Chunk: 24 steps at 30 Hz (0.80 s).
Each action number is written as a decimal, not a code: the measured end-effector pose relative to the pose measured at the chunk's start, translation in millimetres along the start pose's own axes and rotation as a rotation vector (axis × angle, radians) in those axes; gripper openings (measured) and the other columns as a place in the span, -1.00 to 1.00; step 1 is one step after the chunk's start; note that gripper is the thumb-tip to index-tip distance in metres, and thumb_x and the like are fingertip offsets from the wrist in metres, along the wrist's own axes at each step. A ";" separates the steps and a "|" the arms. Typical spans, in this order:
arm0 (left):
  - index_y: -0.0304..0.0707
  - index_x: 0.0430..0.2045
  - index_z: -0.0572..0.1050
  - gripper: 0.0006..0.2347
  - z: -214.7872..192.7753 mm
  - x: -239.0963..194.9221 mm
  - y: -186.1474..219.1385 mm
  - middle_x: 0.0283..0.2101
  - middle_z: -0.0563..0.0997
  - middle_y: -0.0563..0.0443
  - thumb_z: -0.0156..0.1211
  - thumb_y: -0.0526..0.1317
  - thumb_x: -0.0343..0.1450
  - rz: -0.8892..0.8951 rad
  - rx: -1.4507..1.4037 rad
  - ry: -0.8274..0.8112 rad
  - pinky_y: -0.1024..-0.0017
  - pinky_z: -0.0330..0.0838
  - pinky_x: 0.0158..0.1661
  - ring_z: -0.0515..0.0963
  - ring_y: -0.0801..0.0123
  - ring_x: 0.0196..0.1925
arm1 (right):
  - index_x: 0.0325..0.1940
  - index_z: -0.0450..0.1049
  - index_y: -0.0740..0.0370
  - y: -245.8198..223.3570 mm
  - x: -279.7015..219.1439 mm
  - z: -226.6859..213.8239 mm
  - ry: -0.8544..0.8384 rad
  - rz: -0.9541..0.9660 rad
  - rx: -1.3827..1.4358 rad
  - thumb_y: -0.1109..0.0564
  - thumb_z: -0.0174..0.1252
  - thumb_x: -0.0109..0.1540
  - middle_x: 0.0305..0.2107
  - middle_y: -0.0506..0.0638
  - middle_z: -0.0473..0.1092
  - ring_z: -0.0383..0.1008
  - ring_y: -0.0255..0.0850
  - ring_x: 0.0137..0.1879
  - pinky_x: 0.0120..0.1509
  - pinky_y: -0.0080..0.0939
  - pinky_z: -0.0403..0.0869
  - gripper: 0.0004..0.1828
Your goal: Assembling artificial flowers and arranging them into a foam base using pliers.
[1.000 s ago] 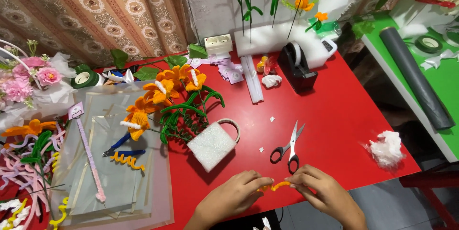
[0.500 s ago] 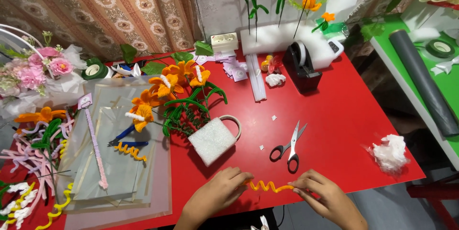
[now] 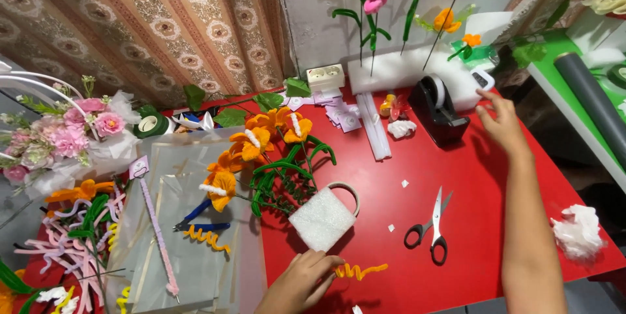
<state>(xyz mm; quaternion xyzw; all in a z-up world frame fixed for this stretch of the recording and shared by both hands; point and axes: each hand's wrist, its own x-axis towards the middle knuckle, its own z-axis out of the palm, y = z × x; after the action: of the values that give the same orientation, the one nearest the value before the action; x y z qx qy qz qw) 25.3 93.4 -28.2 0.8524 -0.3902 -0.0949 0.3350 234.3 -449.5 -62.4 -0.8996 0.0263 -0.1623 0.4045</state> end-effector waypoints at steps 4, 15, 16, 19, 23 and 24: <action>-0.12 0.06 0.45 -0.78 -15.1 -9.2 -8.6 -0.12 0.57 0.02 0.04 -0.28 0.52 -0.092 -0.022 0.006 0.27 0.32 -0.13 0.51 0.21 -0.10 | 0.45 0.30 0.24 75.9 46.9 35.7 0.152 -0.061 0.106 0.20 0.10 0.38 0.25 0.35 0.18 0.28 0.05 0.35 0.29 -0.01 0.38 -0.48; -0.13 0.04 0.45 -0.78 -19.8 -8.9 -7.7 -0.09 0.57 0.04 0.07 -0.30 0.51 -0.071 -0.039 -0.024 0.26 0.32 -0.11 0.51 0.21 -0.07 | 0.52 0.26 0.15 57.2 29.8 47.2 0.221 -0.040 0.122 0.21 0.15 0.36 0.12 0.26 0.10 0.30 0.04 0.26 0.42 -0.06 0.33 -0.39; -0.14 0.06 0.46 -0.78 -19.0 -8.3 -7.5 -0.10 0.57 0.04 0.07 -0.28 0.52 -0.085 -0.050 -0.027 0.26 0.33 -0.09 0.51 0.23 -0.07 | 0.50 0.26 0.18 55.9 31.6 48.0 0.223 -0.040 0.125 0.20 0.16 0.36 0.12 0.25 0.09 0.23 0.04 0.39 0.46 -0.05 0.32 -0.40; -0.13 0.05 0.46 -0.79 -17.8 -7.0 -8.1 -0.13 0.58 0.04 0.06 -0.27 0.52 -0.103 -0.064 -0.023 0.25 0.32 -0.10 0.49 0.21 -0.09 | 0.48 0.29 0.16 57.1 32.5 41.8 0.199 -0.056 0.101 0.16 0.12 0.38 0.13 0.29 0.13 0.24 0.06 0.37 0.44 -0.03 0.32 -0.44; -0.12 0.07 0.46 -0.78 -18.2 -5.4 -13.4 -0.09 0.59 0.06 0.05 -0.24 0.54 -0.139 -0.079 -0.037 0.26 0.31 -0.11 0.50 0.23 -0.06 | 0.50 0.26 0.12 95.7 47.4 27.4 0.296 -0.009 0.239 0.19 0.10 0.45 0.12 0.15 0.36 0.42 -0.20 0.07 -0.02 -0.26 0.38 -0.49; -0.11 0.07 0.47 -0.78 -18.8 -4.0 -13.9 -0.11 0.59 0.06 0.06 -0.23 0.54 -0.168 -0.084 -0.047 0.26 0.32 -0.10 0.50 0.24 -0.06 | 0.48 0.26 0.15 112.0 55.9 25.6 0.352 0.082 0.239 0.15 0.05 0.46 0.02 0.07 0.38 0.40 -0.24 -0.10 -0.11 -0.26 0.43 -0.53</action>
<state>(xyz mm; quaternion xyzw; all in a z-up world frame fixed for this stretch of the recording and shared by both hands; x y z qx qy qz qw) 38.9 112.2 -23.4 0.8649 -0.3208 -0.1587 0.3519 304.5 -516.2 -145.6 -0.8011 0.1136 -0.3023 0.5039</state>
